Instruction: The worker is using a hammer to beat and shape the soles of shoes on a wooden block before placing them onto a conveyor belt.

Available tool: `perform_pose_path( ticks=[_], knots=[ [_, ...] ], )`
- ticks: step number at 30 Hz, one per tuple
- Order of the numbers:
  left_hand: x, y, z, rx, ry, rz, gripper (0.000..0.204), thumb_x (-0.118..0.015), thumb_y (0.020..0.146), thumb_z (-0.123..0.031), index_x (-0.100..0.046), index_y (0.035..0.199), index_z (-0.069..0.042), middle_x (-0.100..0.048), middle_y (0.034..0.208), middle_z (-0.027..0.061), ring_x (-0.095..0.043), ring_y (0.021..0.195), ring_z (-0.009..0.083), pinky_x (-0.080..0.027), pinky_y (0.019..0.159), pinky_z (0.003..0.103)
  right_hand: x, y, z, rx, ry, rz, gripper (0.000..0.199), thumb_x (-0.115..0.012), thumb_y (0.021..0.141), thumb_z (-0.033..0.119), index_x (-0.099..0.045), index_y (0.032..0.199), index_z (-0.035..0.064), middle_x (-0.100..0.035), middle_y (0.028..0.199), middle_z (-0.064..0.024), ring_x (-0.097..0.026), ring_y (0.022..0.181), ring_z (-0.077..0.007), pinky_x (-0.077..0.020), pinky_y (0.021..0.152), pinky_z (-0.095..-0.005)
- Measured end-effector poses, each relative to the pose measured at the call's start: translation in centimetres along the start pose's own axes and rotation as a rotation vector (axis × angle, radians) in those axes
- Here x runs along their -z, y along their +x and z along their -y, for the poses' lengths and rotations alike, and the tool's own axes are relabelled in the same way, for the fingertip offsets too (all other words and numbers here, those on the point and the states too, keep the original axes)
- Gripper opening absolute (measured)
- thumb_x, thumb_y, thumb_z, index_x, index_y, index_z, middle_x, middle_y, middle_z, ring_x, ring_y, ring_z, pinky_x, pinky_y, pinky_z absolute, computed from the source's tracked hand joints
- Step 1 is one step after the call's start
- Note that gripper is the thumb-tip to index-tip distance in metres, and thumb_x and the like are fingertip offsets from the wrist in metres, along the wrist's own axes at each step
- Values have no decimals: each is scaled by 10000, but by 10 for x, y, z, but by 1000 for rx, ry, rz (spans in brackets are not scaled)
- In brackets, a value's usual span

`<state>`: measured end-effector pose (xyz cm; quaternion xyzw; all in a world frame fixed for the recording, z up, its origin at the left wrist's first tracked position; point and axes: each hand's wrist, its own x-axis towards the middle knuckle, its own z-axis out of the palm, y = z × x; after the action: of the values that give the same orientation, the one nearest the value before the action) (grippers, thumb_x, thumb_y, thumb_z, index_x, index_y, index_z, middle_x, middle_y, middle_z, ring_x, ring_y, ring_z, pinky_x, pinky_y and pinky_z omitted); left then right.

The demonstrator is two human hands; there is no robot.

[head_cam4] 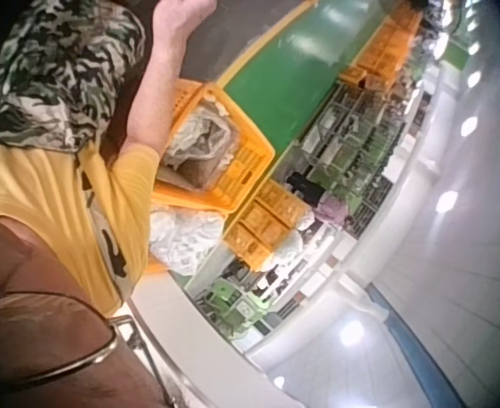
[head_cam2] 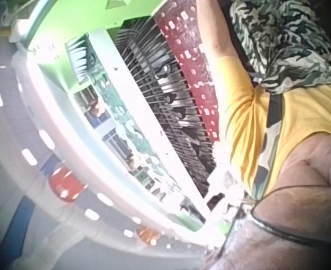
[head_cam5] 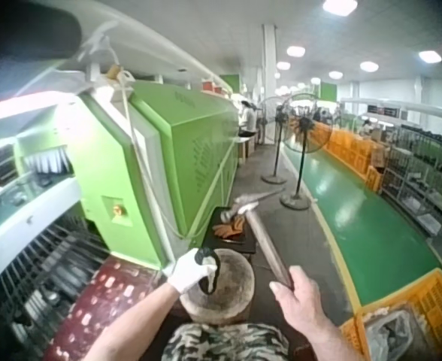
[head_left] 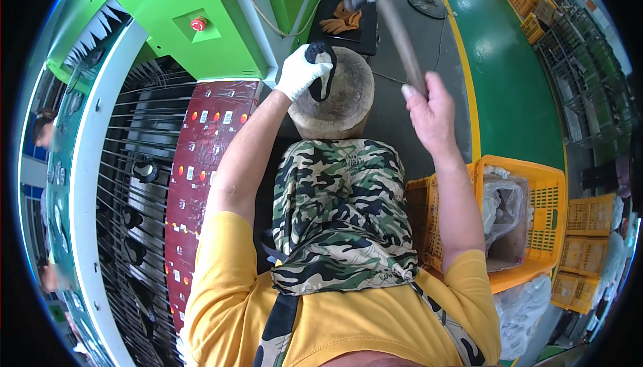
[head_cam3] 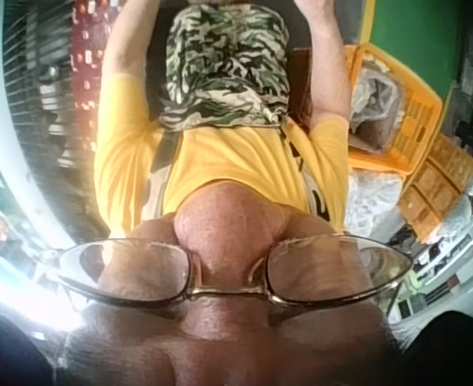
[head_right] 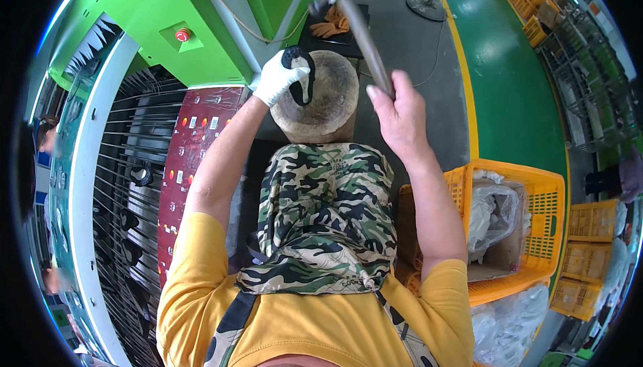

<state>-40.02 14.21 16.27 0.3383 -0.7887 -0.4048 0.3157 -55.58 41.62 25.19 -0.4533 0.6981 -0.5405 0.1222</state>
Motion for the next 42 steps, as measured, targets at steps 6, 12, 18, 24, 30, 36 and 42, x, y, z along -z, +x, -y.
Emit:
perform_pose_path(
  ticks=[6, 12, 18, 24, 30, 36, 42],
  knots=[
    [-4, 10, 8, 16, -182, 84, 559, -850, 752, -229, -674, 1241, -23, -738, 1111, 80, -668, 1026, 162, -516, 958, 321, -36, 13, -2, 145, -322, -4, 278, -662, 976, 194, -492, 1080, 1, -642, 744, -247, -656, 723, -473, -508, 639, -503],
    [0, 9, 8, -32, -44, 53, 526, -818, 735, -294, -689, 1175, -36, -739, 1090, 137, -692, 1027, 267, -518, 958, 357, -44, 8, -3, 175, -183, 8, 279, -684, 945, 175, -502, 1063, -1, -646, 754, -247, -662, 733, -467, -500, 639, -523],
    [5, 14, 10, 34, -18, 120, 530, -810, 730, -310, -690, 1173, -42, -735, 1119, 142, -689, 1052, 263, -518, 947, 359, -34, 17, 17, 271, -380, 115, 265, -681, 949, 153, -513, 1109, 27, -664, 765, -210, -673, 698, -432, -516, 603, -495],
    [2, 18, -2, 12, 64, 127, 509, -825, 766, -224, -675, 1200, -6, -736, 1107, 95, -662, 1005, 184, -510, 943, 327, -42, 15, 10, 394, -501, 62, 262, -675, 946, 138, -541, 1138, 20, -677, 770, -192, -688, 701, -413, -528, 606, -482],
    [-5, 15, 10, 26, -83, 147, 514, -837, 764, -303, -685, 1176, -35, -732, 1123, 141, -677, 1066, 252, -507, 971, 350, -47, 5, 6, 370, -359, -15, 270, -675, 943, 134, -530, 1143, 24, -675, 775, -209, -684, 714, -428, -528, 609, -488],
    [-3, 12, 24, -113, 123, 125, 799, -934, 656, -314, -578, 1324, -58, -690, 1238, 145, -644, 1187, 299, -489, 1044, 371, -52, -5, -52, 105, -431, 89, 301, -688, 961, 175, -544, 1160, 2, -642, 736, -190, -679, 711, -382, -517, 654, -450],
    [2, 3, 57, 51, -92, 73, 710, -924, 670, -231, -609, 1262, 3, -708, 1195, 145, -675, 1104, 248, -525, 989, 364, -76, -50, -96, -88, -369, -6, 274, -656, 957, 179, -522, 1092, -18, -663, 820, -292, -668, 830, -493, -517, 719, -555]
  ],
)
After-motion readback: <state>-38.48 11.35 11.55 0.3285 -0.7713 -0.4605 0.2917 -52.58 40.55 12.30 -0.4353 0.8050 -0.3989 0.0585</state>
